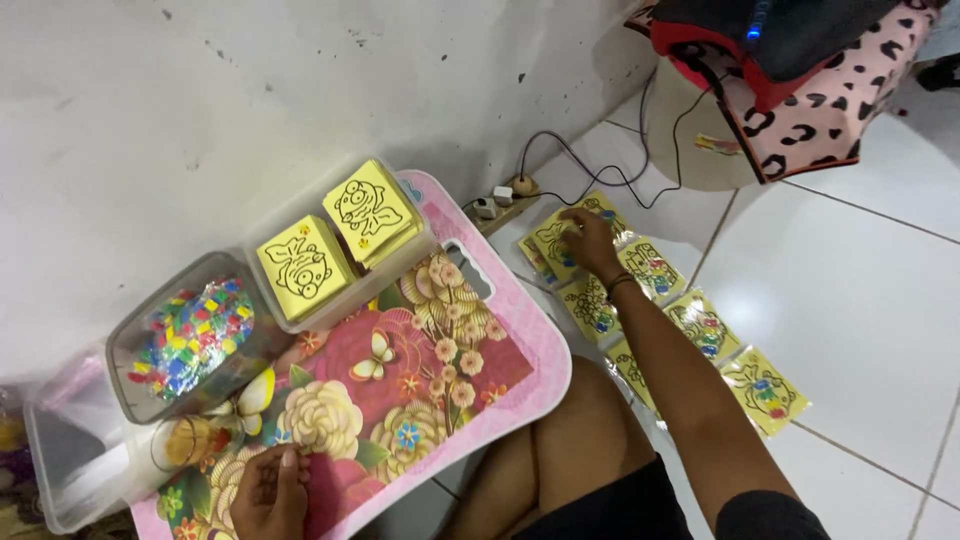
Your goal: The person sits on the floor and assembles small craft kits. They place a yellow card with a fish outline into a clear plastic bag, add colorful plastic pieces, and seal the bag. The completed kits are placed on the floor to the right.
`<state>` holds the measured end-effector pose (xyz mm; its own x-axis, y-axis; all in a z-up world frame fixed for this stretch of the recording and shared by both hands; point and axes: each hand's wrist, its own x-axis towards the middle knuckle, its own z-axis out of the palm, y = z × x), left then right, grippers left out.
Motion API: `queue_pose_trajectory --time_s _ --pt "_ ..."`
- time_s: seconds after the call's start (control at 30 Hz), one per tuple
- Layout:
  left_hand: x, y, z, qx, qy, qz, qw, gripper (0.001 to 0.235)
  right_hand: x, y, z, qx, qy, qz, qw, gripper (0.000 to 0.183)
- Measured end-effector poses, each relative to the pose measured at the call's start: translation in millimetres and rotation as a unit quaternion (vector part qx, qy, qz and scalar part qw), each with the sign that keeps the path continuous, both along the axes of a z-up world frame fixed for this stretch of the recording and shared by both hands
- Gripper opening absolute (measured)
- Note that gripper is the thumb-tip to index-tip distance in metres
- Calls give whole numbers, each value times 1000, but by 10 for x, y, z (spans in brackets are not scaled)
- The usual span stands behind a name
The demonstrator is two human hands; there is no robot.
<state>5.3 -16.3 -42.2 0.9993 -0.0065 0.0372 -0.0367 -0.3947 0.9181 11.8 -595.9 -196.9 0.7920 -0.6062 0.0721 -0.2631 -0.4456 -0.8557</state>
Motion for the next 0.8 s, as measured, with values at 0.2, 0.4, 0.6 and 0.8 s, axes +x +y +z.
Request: queue_pose_trajectory --time_s 0.2,0.4,0.6,0.8 --pt "106 230 -351 -8 -37 -4 999 17 203 127 -325 -130 32 14 991 36" --pt "120 252 -270 22 20 17 999 24 218 162 -405 -299 63 8 952 39" --pt "105 205 -339 -33 -23 10 999 20 106 306 -80 -324 83 97 937 26" --pt "27 123 -153 -9 7 3 1000 24 74 480 -332 -380 114 126 909 39"
